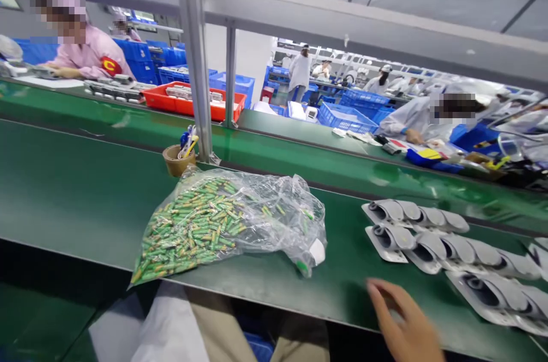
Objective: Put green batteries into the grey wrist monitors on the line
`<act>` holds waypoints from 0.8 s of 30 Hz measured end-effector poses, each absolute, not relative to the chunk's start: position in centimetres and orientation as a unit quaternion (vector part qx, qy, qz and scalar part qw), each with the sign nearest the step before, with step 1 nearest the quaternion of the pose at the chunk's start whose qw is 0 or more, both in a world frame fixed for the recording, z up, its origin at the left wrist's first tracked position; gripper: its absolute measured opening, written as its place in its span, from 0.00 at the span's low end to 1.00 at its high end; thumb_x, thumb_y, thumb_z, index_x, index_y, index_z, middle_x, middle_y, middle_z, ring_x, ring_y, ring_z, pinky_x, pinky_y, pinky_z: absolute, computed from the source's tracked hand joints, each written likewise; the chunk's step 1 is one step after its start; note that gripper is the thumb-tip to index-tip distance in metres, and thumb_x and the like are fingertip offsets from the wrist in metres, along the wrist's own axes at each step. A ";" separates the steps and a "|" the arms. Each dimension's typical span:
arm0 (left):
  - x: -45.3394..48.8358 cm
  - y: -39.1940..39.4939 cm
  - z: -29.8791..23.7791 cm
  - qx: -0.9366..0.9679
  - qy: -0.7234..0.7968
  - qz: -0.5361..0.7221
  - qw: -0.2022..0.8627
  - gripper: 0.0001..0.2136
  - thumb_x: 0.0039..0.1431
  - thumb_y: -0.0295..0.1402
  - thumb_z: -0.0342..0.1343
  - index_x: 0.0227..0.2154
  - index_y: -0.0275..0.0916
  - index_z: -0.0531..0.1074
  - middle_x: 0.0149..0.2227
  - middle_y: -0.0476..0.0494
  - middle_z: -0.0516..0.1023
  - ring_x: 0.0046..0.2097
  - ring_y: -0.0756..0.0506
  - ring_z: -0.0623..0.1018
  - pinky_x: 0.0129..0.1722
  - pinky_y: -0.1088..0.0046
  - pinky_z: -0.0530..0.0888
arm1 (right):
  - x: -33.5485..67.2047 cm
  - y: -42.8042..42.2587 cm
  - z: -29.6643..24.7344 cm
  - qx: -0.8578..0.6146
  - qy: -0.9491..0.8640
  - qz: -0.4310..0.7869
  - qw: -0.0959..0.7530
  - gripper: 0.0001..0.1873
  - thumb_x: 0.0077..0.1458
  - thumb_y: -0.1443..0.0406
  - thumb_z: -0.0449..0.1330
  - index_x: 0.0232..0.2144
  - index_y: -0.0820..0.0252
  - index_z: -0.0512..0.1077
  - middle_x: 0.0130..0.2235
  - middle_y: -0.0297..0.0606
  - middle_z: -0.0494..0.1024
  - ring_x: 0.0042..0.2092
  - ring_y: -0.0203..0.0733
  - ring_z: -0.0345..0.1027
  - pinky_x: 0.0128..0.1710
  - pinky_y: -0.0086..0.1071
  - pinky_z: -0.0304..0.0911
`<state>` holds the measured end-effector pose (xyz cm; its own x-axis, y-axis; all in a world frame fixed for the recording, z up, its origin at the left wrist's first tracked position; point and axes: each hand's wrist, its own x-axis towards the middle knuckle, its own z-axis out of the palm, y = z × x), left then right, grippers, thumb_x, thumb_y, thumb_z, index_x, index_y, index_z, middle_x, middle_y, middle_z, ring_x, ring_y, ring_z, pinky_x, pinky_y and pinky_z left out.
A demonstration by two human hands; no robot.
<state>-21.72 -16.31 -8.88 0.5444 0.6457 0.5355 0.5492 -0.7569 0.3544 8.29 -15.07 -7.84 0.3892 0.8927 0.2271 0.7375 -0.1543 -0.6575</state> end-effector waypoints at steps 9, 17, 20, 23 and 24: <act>-41.1 -8.3 -4.4 0.735 0.575 0.348 -0.095 0.17 0.69 0.29 0.52 0.59 0.39 0.69 0.61 0.33 0.74 0.62 0.34 0.73 0.59 0.52 0.71 | 2.3 4.1 -3.8 -0.801 -0.539 0.220 0.139 0.30 0.47 0.35 0.57 0.23 0.54 0.69 0.21 0.41 0.76 0.25 0.50 0.71 0.26 0.38 0.63; -46.5 -5.9 -4.5 0.733 0.591 0.321 -0.097 0.22 0.71 0.34 0.50 0.66 0.40 0.63 0.66 0.36 0.70 0.64 0.34 0.70 0.60 0.54 0.70 | 2.2 4.3 -0.8 -0.651 -0.391 0.484 0.435 0.16 0.43 0.52 0.68 0.29 0.57 0.75 0.39 0.41 0.84 0.40 0.48 0.78 0.39 0.36 0.76; -47.0 -5.4 -4.4 0.733 0.591 0.318 -0.113 0.21 0.72 0.35 0.50 0.65 0.40 0.63 0.64 0.36 0.72 0.63 0.34 0.71 0.59 0.54 0.72 | 1.9 3.9 -0.7 -0.514 -0.225 0.649 0.513 0.11 0.47 0.64 0.64 0.36 0.56 0.77 0.47 0.44 0.85 0.48 0.48 0.81 0.49 0.36 0.78; -47.4 -5.3 -4.6 0.719 0.608 0.320 -0.110 0.20 0.72 0.37 0.50 0.63 0.38 0.64 0.61 0.34 0.74 0.61 0.35 0.73 0.57 0.54 0.74 | 0.3 3.5 -1.8 -0.461 -0.215 0.727 0.461 0.19 0.49 0.67 0.63 0.45 0.55 0.78 0.50 0.45 0.84 0.50 0.49 0.81 0.48 0.38 0.80; -47.3 -5.5 -4.6 0.716 0.611 0.320 -0.107 0.19 0.73 0.37 0.50 0.63 0.38 0.64 0.60 0.34 0.75 0.60 0.35 0.74 0.57 0.54 0.75 | -0.5 3.5 -2.0 -0.450 -0.230 0.741 0.442 0.22 0.48 0.66 0.65 0.48 0.54 0.78 0.53 0.46 0.83 0.52 0.53 0.80 0.49 0.41 0.81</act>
<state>-47.35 -5.47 -4.64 0.0484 0.8070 0.5886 0.9434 -0.2305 0.2386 -0.50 3.53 -2.03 -0.2049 0.8617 -0.4642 -0.4478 -0.5042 -0.7384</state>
